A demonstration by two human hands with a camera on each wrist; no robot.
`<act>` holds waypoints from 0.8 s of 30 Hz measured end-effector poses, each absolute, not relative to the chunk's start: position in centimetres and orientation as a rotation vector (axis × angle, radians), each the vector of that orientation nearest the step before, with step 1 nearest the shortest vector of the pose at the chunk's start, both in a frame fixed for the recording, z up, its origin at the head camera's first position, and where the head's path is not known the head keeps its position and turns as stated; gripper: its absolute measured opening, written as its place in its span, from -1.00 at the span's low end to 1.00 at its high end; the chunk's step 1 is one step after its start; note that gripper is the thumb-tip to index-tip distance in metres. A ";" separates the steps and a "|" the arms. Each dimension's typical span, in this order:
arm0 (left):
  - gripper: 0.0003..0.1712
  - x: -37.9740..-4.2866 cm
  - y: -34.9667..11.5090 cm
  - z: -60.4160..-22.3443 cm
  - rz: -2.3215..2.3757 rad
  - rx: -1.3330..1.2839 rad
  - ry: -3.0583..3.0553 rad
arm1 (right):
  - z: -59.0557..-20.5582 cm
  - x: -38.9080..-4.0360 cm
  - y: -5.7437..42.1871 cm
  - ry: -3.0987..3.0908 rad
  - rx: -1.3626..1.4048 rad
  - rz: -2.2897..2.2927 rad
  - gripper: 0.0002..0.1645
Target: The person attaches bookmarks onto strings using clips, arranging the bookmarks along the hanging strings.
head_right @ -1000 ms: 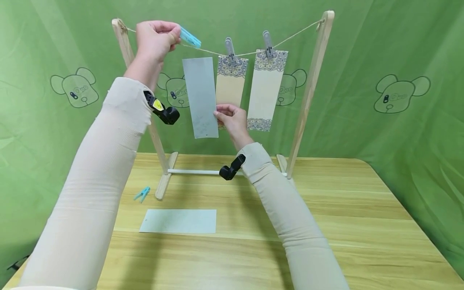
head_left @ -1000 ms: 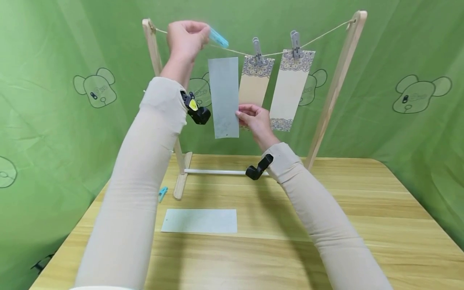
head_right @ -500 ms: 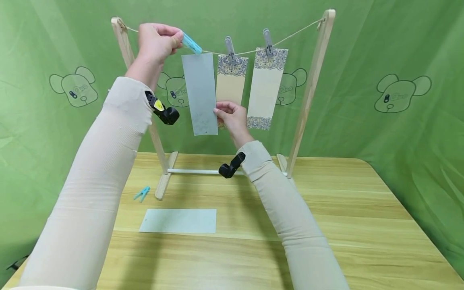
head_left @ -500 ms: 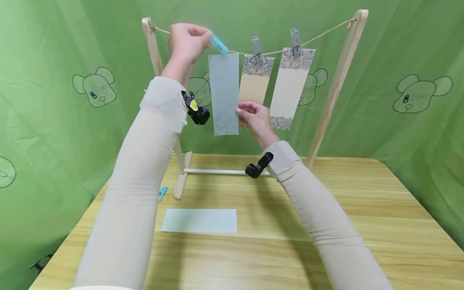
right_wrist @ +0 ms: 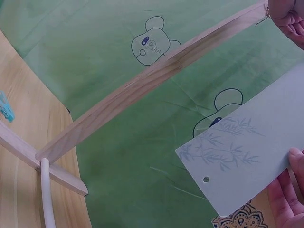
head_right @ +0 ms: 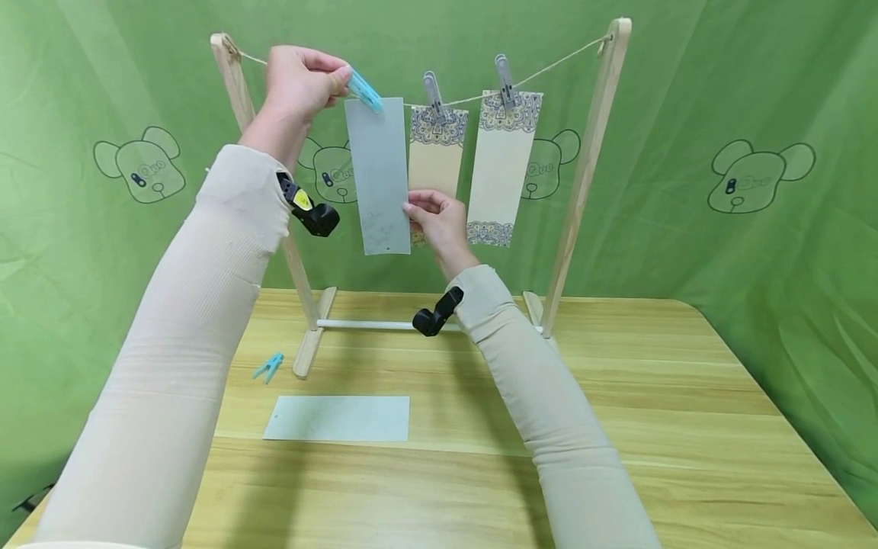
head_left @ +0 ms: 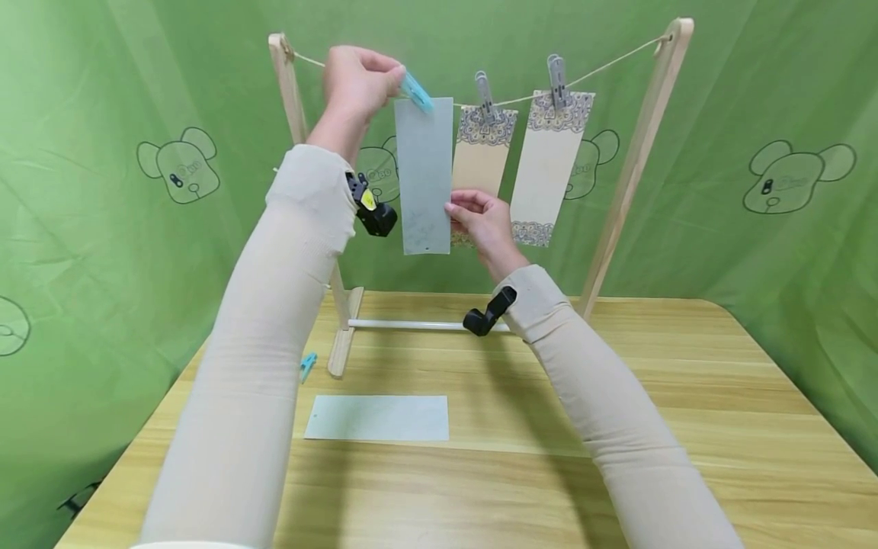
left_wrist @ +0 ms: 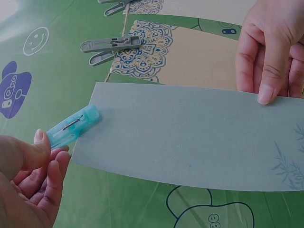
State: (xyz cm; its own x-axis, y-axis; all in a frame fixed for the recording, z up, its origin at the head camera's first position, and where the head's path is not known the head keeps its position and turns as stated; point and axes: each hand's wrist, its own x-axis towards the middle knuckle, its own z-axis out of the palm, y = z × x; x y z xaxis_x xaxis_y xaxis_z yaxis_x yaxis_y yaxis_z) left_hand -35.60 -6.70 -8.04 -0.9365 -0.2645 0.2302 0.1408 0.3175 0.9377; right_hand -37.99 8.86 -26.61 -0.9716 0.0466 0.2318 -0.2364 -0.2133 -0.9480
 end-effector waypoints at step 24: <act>-0.65 -35.5 -6.7 -8.1 -1.740 -0.019 -2.353 | -26.9 -38.1 8.9 -1.830 0.209 2.351 -0.81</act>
State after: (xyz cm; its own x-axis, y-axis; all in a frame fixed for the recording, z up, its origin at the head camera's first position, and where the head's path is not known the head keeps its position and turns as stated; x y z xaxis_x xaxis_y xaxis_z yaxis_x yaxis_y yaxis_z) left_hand -35.48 -6.73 -8.15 -0.9769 -0.1164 0.1792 0.1373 0.3009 0.9437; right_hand -38.12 8.89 -26.90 -0.9783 0.0362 0.2038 -0.2065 -0.2416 -0.9482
